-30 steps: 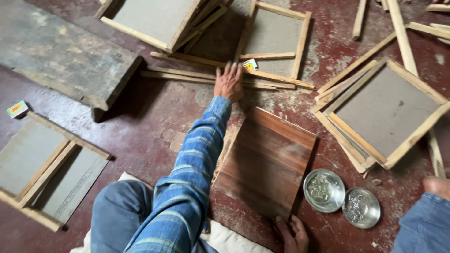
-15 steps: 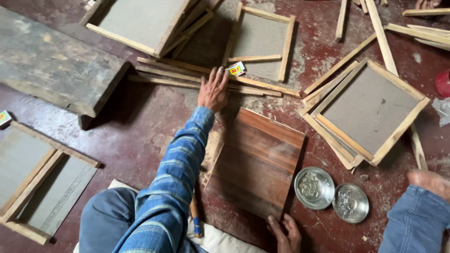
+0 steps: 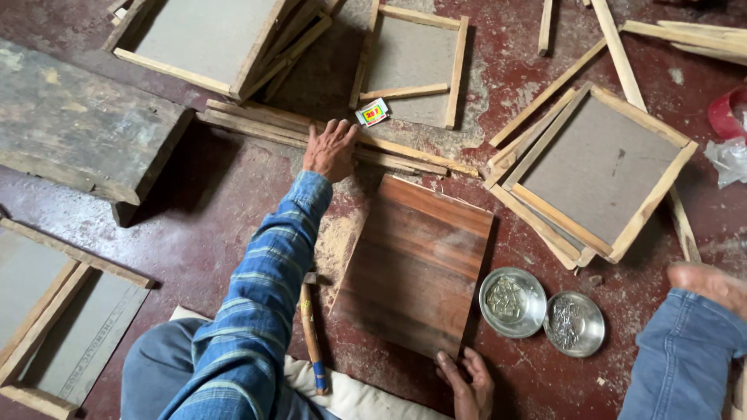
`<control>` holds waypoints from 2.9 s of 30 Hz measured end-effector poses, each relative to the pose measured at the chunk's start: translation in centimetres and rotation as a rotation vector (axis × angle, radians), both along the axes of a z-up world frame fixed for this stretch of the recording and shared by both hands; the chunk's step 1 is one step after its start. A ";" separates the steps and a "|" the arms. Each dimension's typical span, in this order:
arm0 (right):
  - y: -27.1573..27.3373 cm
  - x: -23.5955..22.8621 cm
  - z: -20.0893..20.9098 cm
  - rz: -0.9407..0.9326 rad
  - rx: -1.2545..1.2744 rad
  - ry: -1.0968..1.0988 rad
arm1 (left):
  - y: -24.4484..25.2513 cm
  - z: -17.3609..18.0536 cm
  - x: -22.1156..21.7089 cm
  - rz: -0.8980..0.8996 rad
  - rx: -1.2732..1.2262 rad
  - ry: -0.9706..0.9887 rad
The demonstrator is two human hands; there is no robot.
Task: The person assembles wooden frames by hammering nails into wooden boards and attaching thin wooden strips. They use a hammer and a hand saw to cut and secure the pieces, working on multiple frames on the floor.
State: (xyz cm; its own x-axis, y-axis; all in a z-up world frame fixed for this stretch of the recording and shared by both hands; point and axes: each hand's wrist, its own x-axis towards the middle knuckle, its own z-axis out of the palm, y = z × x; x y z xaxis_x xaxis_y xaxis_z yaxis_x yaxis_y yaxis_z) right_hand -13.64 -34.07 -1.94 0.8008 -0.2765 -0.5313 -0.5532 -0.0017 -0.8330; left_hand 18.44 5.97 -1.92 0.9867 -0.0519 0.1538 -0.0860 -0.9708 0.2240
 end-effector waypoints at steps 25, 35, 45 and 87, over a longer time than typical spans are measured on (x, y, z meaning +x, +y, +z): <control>0.8 0.4 1.5 0.021 -0.068 0.074 | -1.3 1.4 4.3 0.266 -0.377 0.059; -2.2 -0.2 -4.1 -0.016 -0.004 0.167 | -1.4 -2.5 9.0 0.250 -0.270 -0.169; -2.1 -0.9 -4.1 -0.023 -0.001 0.140 | 1.7 -7.9 13.0 0.225 0.023 -0.111; -0.5 0.1 -1.3 -0.074 -0.026 0.229 | -24.8 -1.1 9.5 -0.251 -0.466 -0.132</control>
